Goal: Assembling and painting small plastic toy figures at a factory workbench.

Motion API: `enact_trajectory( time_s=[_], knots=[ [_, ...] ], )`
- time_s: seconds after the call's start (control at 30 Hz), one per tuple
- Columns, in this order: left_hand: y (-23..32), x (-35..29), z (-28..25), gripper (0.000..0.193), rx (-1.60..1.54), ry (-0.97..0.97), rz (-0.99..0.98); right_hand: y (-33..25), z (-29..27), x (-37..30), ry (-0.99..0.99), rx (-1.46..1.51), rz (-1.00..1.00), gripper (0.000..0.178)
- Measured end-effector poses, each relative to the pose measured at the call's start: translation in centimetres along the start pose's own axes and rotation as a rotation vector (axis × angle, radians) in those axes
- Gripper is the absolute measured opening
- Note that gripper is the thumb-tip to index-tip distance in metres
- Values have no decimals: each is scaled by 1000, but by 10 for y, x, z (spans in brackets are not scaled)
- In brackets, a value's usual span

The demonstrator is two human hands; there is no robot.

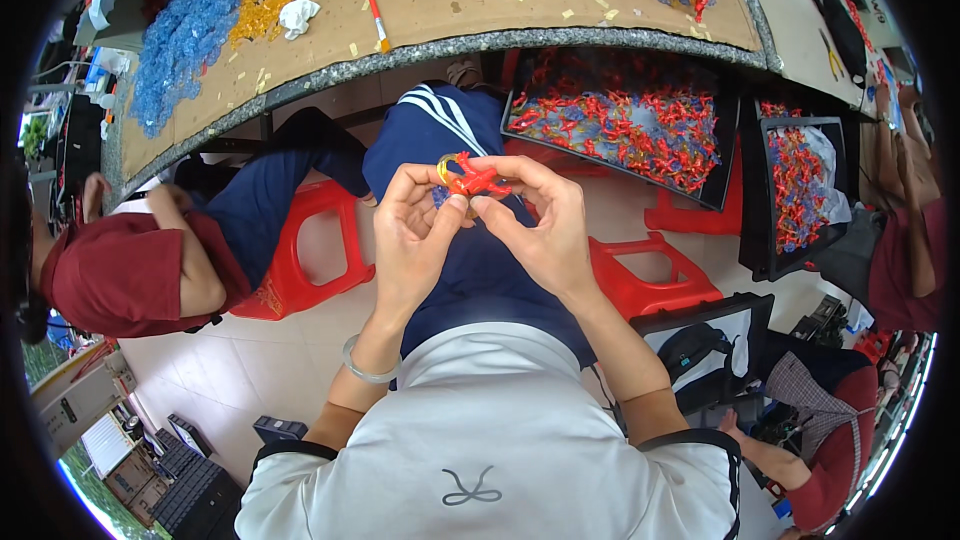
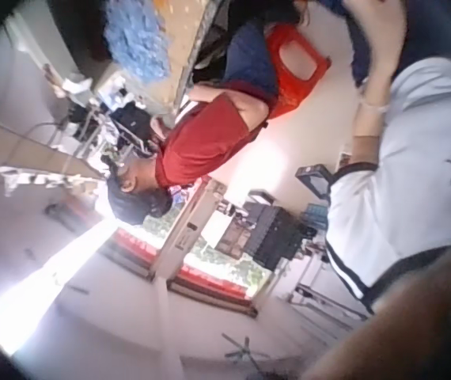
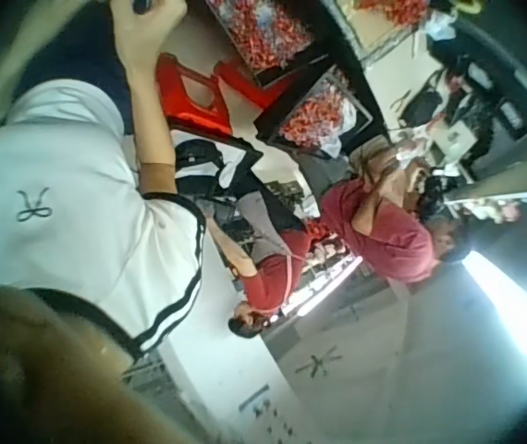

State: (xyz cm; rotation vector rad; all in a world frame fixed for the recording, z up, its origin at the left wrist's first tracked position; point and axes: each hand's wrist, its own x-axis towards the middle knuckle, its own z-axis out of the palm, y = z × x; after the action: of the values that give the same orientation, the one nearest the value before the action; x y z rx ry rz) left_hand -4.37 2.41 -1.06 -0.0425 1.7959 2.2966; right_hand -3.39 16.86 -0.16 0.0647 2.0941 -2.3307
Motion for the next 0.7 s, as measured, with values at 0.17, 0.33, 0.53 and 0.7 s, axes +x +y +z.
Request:
enact_trajectory(
  time_s=[0.17, 0.33, 0.53, 0.7],
  knots=[
    [-5, -3, 5, 18, 33, 52, 83, 4, 6, -1, 63, 11, 15, 28],
    [-4, -3, 5, 18, 90, 69, 115, 4, 8, -1, 76, -6, -18, 26],
    [-4, -4, 6, 18, 99, 79, 115, 4, 8, 0, 78, -7, -24, 25],
    [-5, -4, 6, 19, 139, 74, 152, 7, 7, -1, 82, 10, -41, 24]
  ],
)
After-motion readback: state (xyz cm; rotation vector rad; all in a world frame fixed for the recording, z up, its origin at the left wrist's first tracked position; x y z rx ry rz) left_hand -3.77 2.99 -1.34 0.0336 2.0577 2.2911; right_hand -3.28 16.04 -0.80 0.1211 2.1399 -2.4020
